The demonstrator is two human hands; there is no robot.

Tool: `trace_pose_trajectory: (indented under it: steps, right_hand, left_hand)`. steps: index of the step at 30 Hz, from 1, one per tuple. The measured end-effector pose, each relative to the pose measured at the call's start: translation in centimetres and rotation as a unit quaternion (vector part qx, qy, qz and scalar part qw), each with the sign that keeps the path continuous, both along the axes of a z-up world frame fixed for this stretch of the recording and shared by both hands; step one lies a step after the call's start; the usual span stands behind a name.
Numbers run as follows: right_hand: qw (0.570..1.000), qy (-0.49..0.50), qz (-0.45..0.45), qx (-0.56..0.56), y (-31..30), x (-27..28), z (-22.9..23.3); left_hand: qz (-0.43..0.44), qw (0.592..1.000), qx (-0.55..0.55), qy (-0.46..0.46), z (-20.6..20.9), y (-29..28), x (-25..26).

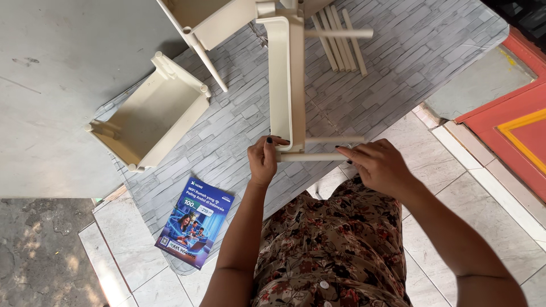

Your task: The person assembles a small plastic storage unit by inserting cylindrical legs into the corners of a rectangular tray. They repeat this process for multiple trays, stacking them to form a multi-tiered unit.

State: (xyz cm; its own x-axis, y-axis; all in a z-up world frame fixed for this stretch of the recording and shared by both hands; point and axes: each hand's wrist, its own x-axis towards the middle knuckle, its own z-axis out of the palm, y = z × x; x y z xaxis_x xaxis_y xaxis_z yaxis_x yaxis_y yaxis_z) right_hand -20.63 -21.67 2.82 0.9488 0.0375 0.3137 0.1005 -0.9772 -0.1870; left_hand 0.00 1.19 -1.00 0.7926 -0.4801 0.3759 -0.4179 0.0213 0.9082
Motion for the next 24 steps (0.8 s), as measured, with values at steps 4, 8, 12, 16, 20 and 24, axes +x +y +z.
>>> trace_pose_trajectory:
  steps: [4,8,12,16,20,24]
  right_hand:
    - [0.999,-0.044,-0.012,-0.027,0.3,0.3,-2.8]
    - [0.996,-0.074,-0.035,-0.036,0.3,0.7,-5.7]
    - [0.996,-0.080,-0.040,-0.019,0.2,1.8,-8.0]
    - [0.997,-0.055,-0.058,0.003,0.2,2.4,-9.6]
    - [0.996,-0.019,-0.077,0.031,0.5,2.8,-11.0]
    - [0.994,-0.008,-0.080,0.069,0.9,3.1,-12.8]
  left_hand:
    - [0.009,0.991,-0.025,-0.128,-1.8,-0.1,0.9]
    - [0.018,0.984,0.011,-0.176,-3.5,0.3,1.7]
    - [0.031,0.980,0.054,-0.190,-4.1,0.5,1.9]
    - [0.043,0.982,0.099,-0.155,-4.8,0.9,1.9]
    - [0.008,0.977,0.149,-0.155,-5.8,1.9,2.4]
    - [0.002,0.970,0.197,-0.145,-7.4,2.8,2.6]
